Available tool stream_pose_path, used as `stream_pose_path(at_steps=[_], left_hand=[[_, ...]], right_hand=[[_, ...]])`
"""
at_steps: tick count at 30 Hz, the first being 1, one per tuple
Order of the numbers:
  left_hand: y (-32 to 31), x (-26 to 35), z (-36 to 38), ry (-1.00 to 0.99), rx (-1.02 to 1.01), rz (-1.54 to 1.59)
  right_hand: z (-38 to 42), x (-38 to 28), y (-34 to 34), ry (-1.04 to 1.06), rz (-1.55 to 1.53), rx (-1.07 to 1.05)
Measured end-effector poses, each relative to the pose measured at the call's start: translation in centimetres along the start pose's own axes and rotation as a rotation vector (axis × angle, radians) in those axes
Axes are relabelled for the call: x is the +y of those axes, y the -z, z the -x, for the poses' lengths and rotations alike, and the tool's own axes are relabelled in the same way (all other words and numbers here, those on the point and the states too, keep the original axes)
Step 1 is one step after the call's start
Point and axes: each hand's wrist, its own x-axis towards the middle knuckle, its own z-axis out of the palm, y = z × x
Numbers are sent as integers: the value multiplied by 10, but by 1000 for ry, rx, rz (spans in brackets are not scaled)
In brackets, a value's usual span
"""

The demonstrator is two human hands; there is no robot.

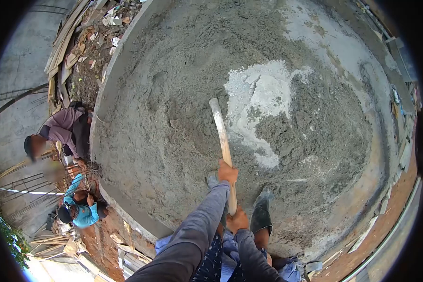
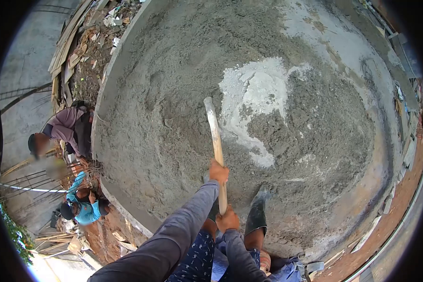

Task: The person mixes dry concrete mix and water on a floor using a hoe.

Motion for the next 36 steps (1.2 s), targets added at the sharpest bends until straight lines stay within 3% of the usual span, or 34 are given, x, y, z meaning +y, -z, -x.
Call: stream_pose_path(at_steps=[2, 8, 11, 13, 15, 18, 20, 23, 26, 28, 32, 36], left_hand=[[15, -3, 48, 137, -118, 4], [18, 2, 61, 263, -285, 160], [2, 8, 72, 307, -426, 430], [6, 26, 92, 358, -518, 638], [11, 46, 111, 453, -473, 860], [5, 87, 134, 505, -435, 1053], [-2, 114, 152, 571, -368, 1185], [-44, 139, 221, 546, -402, 1221], [-78, 185, 290, 553, -428, 1279], [-81, 212, 314, 525, -477, 1285], [-62, 223, 307, 405, -373, 1276], [51, 230, 253, 126, -204, 1218]], right_hand=[[47, -1, 10, -45, 24, -47], [71, -14, 43, 134, -8, 33], [82, -34, 107, -107, -263, -220], [99, -42, 148, -114, -332, -269], [115, -35, 186, -146, -386, -358], [169, -34, 264, -156, -219, -387], [203, 5, 306, 238, 62, -222], [251, 43, 390, 129, 195, -229], [264, 130, 446, 113, 407, -108], [252, 186, 454, 96, 571, 27], [197, 222, 405, 214, 526, 163], [128, 166, 298, 455, 322, 141]])
